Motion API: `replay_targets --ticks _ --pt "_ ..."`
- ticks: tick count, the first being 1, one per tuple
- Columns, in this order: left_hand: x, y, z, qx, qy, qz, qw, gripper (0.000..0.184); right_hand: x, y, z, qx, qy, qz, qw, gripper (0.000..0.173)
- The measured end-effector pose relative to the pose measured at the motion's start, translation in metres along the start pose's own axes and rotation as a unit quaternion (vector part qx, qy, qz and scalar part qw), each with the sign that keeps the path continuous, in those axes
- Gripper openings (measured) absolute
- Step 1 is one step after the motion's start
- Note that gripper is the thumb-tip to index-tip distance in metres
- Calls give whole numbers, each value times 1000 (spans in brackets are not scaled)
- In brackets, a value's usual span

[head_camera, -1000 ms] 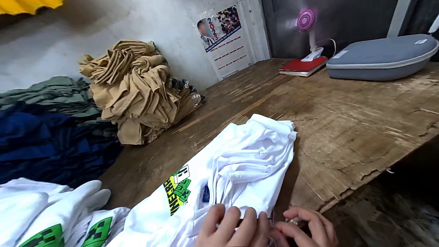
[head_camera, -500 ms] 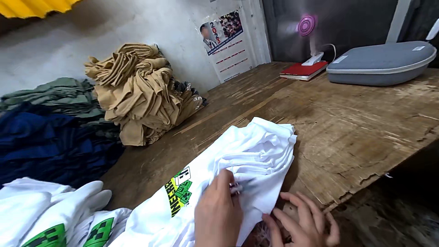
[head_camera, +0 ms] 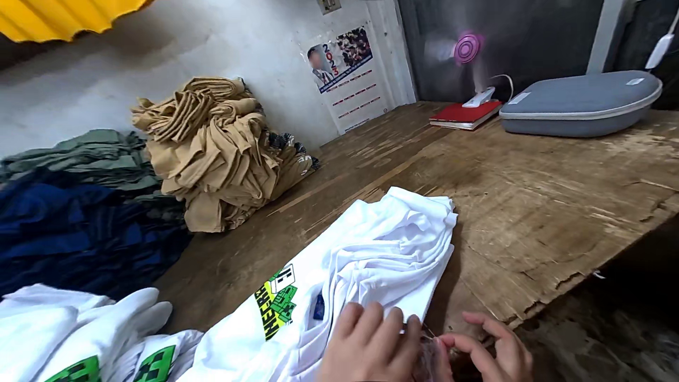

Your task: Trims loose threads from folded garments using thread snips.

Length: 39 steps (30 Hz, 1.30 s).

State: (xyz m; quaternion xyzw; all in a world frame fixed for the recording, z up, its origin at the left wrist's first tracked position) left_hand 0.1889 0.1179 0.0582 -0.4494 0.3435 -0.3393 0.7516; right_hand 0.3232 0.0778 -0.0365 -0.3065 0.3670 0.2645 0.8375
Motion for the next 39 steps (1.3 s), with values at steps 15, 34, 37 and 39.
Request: replay_targets --ticks 15,34,37,39 --pt "-51 40 1 -39 -60 -215 974 43 -9 -3 -4 -50 -46 -107 992 28" --pt "-60 26 -7 10 -48 -249 967 28 -18 -7 3 -40 -77 -17 996 10" --pt "-46 31 -9 -5 -53 -203 978 15 -20 -5 1 -44 -86 -9 995 11" --pt "-48 37 -9 -30 -86 -215 972 13 -20 -4 1 -56 -87 -18 995 13"
Point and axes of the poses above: each hand's wrist, its own z-axis towards the middle knuckle, its own y-axis out of the palm, x = y × z, the point moved 10 cm from there along z, towards the middle knuckle, and after that the axes turned 15 degrees about -x, right-handed, at the moved point
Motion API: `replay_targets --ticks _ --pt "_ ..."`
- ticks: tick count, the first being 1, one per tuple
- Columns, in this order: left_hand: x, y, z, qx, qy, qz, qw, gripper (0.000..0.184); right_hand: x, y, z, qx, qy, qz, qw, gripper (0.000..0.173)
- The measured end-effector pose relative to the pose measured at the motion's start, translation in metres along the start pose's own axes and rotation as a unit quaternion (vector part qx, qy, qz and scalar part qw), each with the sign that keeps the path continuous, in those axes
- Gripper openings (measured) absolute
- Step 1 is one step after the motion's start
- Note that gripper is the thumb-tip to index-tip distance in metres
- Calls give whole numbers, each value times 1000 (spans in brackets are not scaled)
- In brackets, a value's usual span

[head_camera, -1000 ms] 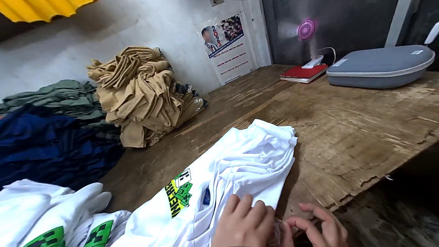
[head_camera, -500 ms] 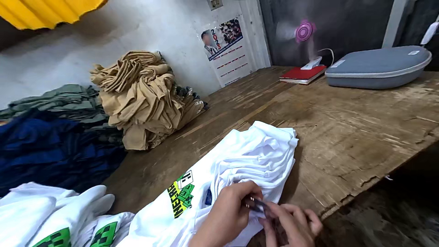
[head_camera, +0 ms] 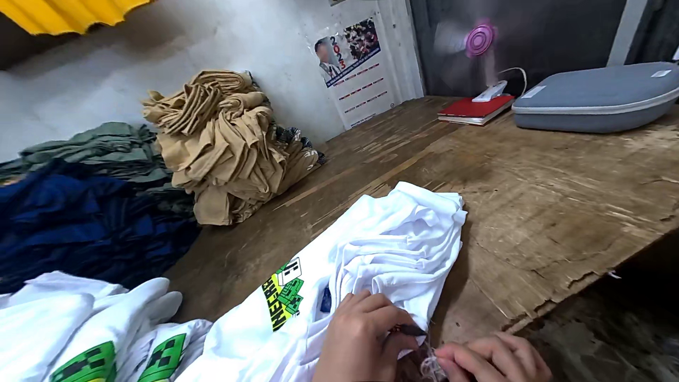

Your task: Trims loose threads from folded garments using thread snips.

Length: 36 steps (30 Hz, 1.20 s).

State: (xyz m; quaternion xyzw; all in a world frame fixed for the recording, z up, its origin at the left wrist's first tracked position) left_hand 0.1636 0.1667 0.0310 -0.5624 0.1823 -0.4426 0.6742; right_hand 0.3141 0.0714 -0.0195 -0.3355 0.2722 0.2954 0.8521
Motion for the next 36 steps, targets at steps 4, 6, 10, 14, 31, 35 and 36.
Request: replay_targets --ticks 4,6,10,14,31,35,36 --pt "-11 12 6 -144 -112 -101 978 53 10 -2 1 -62 67 -123 988 15" --pt "-12 -5 14 -70 -152 -27 986 49 14 -5 2 -64 84 -146 984 22" --pt "5 -15 29 105 -41 257 960 19 14 -6 3 -74 87 -145 983 25" --pt "-12 5 28 6 40 105 994 22 17 -10 0 -67 80 -143 984 25" --pt "-31 17 21 -42 67 -38 996 40 7 22 52 -122 -24 -160 979 44" --pt "-28 -2 17 -5 70 -79 994 32 12 25 77 -97 -132 -166 972 24" --pt "-23 -10 14 13 79 -51 995 28 9 26 82 -109 -157 -155 969 24"
Point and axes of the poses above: each hand's wrist, its own z-axis towards the middle knuckle, its own y-axis out of the palm, x = y × z, the point moved 10 cm from there along z, towards the middle knuckle, and after that the axes turned 15 degrees about -x, right-handed, at the moved point
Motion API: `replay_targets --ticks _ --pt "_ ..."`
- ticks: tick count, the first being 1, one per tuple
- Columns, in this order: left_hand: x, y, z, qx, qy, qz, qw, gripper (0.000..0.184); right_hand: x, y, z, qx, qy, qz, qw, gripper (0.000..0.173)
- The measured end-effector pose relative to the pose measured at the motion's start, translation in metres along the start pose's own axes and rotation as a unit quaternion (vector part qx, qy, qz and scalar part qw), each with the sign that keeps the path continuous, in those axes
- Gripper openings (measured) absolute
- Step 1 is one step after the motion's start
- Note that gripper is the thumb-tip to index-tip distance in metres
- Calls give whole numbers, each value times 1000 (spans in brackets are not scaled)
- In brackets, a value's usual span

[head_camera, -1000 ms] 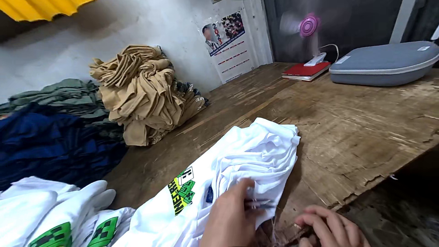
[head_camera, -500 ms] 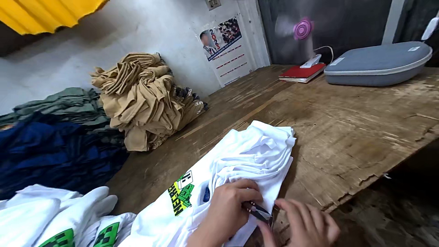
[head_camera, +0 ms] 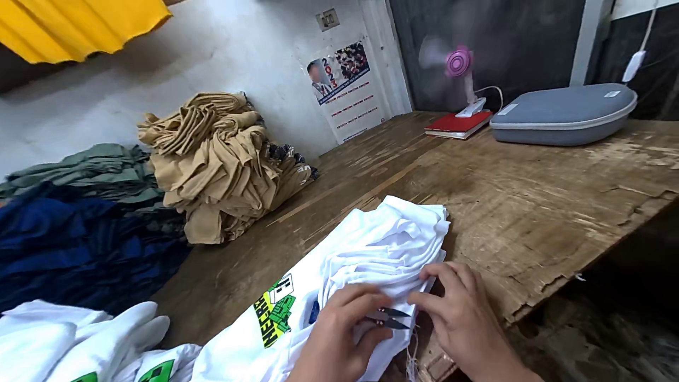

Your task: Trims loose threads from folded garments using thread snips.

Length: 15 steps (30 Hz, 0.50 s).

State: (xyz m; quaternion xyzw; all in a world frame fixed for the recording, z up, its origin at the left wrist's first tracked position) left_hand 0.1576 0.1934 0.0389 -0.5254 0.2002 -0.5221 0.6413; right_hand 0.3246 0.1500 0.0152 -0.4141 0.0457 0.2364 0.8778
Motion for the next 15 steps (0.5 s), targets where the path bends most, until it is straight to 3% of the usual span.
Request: replay_targets --ticks 4,9,12,15 --pt "40 -23 -10 53 22 181 982 18 -8 -3 15 -25 -52 10 998 20" --pt "68 -7 -2 42 83 326 941 26 -24 -2 16 -43 -71 14 996 21" --pt "73 -9 -7 26 79 330 940 24 -29 -3 10 -53 -81 16 995 26" --pt "73 -18 -20 -1 -24 214 976 18 -34 0 6 -82 -85 29 993 28"
Point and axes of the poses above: each hand's wrist, its own z-axis towards the middle knuckle, its own y-axis out of the palm, x = y × z, the point moved 10 cm from there along z, towards the middle knuckle, and after that the axes turned 15 degrees about -x, right-handed, at the moved point
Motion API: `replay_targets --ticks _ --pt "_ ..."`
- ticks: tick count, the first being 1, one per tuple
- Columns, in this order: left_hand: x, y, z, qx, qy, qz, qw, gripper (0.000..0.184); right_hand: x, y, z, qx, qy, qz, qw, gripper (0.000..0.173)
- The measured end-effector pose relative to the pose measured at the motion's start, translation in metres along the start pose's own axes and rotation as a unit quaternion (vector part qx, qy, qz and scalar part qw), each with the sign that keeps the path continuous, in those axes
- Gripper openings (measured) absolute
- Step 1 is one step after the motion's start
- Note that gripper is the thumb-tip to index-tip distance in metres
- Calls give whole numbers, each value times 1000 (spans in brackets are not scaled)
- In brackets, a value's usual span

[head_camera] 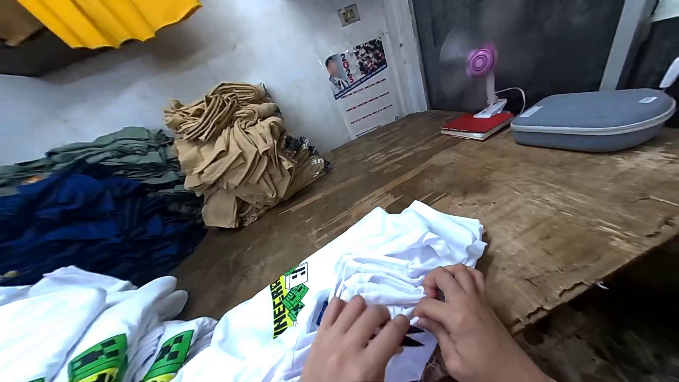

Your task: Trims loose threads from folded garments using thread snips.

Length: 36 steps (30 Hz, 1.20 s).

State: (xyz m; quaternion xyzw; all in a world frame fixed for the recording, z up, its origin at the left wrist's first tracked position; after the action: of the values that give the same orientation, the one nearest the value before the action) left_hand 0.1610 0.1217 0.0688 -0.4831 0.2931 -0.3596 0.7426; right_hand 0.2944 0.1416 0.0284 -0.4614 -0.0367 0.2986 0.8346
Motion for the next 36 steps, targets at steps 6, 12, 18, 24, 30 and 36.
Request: replay_targets --ticks 6,12,18,24,30,36 --pt "-25 29 -26 -8 -260 -154 953 35 -7 5 7 -31 -5 106 994 29" --pt "-20 30 -12 172 -125 58 975 5 -10 -4 -29 -49 -59 40 996 25" --pt "-17 26 -26 66 -46 -127 989 23 9 1 -35 -24 -54 39 998 20" --pt "38 14 -40 27 -5 79 997 23 8 6 -32 -16 -68 50 996 22" --pt "22 26 -29 9 -53 -43 998 14 10 5 -35 -12 -53 65 996 23" --pt "-23 49 -25 22 -29 -178 983 15 4 5 -56 38 25 81 996 17"
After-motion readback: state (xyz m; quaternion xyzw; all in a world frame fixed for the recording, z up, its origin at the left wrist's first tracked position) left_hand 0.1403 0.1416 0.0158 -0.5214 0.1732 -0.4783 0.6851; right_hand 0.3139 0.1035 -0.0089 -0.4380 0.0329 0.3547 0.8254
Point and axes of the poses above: each hand's wrist, its own z-axis towards the middle knuckle, its own y-axis out of the palm, x = y × z, the point moved 10 cm from there along z, towards the middle knuckle, and after that the axes turned 15 degrees about -x, right-handed, at the moved point
